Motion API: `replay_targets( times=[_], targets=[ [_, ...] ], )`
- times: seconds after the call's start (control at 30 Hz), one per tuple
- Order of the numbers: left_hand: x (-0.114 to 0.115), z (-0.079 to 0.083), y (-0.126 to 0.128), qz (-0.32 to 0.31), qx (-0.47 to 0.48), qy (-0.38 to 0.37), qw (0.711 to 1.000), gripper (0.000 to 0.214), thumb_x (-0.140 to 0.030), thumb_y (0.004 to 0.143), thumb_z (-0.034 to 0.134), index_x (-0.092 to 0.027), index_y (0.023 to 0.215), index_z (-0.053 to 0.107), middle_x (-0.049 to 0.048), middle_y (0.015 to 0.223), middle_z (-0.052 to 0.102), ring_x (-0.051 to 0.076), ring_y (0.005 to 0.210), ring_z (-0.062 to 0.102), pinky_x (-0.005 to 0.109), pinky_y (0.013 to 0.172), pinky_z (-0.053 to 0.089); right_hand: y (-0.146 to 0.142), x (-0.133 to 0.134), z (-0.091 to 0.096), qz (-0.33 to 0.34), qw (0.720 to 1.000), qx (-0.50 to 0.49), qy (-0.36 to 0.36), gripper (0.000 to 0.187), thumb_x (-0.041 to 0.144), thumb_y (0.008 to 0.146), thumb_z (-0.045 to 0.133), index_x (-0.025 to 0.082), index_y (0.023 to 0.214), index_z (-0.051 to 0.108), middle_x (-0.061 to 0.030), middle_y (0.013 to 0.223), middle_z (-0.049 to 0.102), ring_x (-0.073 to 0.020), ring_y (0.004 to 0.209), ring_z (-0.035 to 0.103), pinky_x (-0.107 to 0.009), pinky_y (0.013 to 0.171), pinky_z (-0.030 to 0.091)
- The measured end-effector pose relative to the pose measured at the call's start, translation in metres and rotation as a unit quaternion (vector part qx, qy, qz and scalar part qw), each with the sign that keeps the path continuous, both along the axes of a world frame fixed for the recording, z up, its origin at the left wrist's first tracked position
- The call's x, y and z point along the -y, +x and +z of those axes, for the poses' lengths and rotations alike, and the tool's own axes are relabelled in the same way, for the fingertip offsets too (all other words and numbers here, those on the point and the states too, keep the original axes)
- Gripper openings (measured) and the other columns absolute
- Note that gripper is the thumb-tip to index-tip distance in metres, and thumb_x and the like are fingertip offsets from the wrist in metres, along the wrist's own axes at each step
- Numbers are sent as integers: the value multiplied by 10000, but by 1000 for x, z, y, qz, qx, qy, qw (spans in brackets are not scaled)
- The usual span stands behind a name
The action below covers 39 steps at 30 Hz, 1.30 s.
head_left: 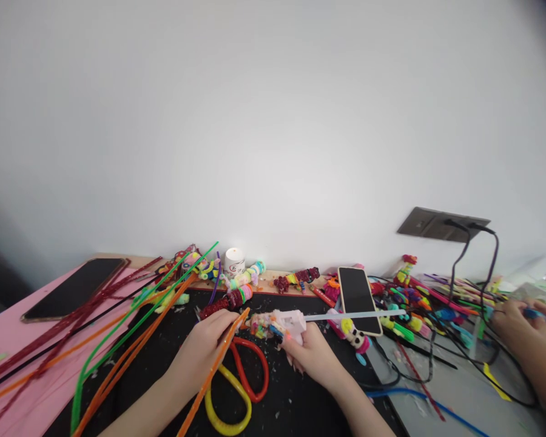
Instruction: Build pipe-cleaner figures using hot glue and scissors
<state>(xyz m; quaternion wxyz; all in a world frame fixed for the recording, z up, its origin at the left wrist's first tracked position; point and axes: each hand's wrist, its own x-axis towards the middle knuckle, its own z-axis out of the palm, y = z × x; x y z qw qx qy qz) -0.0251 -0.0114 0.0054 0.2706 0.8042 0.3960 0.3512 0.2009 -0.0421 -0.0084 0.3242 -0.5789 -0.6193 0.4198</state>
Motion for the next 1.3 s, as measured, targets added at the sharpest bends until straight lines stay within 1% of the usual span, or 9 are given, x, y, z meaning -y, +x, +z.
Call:
replay_targets(
  times=[0.1,0.3,0.43,0.6,0.8,1.0,1.13,1.3],
  targets=[
    [0,1,0,8,-4,3,1000,192,-137,802,454,-184,893,617,61,889,655,182,824,611,278,761,480,1,0,-1,-1,1000,0,-1,266,220,789,465,183,525,458,56,409,459,-65,329,391,-165,342,286],
    [-3,-3,-2,0,-2,18,1000,210,-128,808,438,-188,910,612,53,862,650,177,795,609,270,744,483,3,-1,-5,-6,1000,6,-1,271,228,790,461,184,523,466,50,405,470,-76,327,406,-175,345,300],
    [-4,-3,-2,4,-16,16,1000,195,-126,810,439,-184,896,605,51,852,644,175,785,608,263,732,480,3,-2,-4,-7,1000,10,1,287,233,791,472,183,509,466,53,392,462,-72,326,403,-172,348,298],
    [-5,-2,-4,5,-28,12,1000,174,-127,809,443,-180,869,598,58,886,644,180,817,607,266,754,473,2,-3,-2,-8,1000,15,1,309,234,793,475,181,490,457,58,370,443,-69,312,392,-170,337,283],
    [-5,-4,-4,12,-24,13,1000,165,-146,817,445,-187,856,600,57,899,647,186,834,605,271,762,472,2,-2,-3,-15,1000,25,5,314,251,802,477,181,497,456,53,386,451,-69,317,402,-168,335,285],
    [-8,-8,-5,12,-27,-7,1000,202,-172,853,412,-194,939,593,59,921,638,187,852,605,276,769,471,2,-2,0,-15,999,36,11,291,228,796,469,177,509,471,52,376,460,-74,321,406,-176,352,292],
    [-7,-6,-4,15,-35,-16,999,200,-170,861,402,-189,928,590,58,918,631,184,858,599,276,782,462,2,-2,-1,-17,999,42,15,305,229,791,473,179,491,450,52,376,455,-70,322,402,-174,357,295],
    [-8,-8,-5,18,-38,-15,999,216,-171,867,384,-190,935,588,62,934,631,189,867,597,282,784,459,2,-3,-2,-20,998,49,22,289,229,792,471,178,508,457,52,385,467,-70,329,404,-174,365,297]
  ],
)
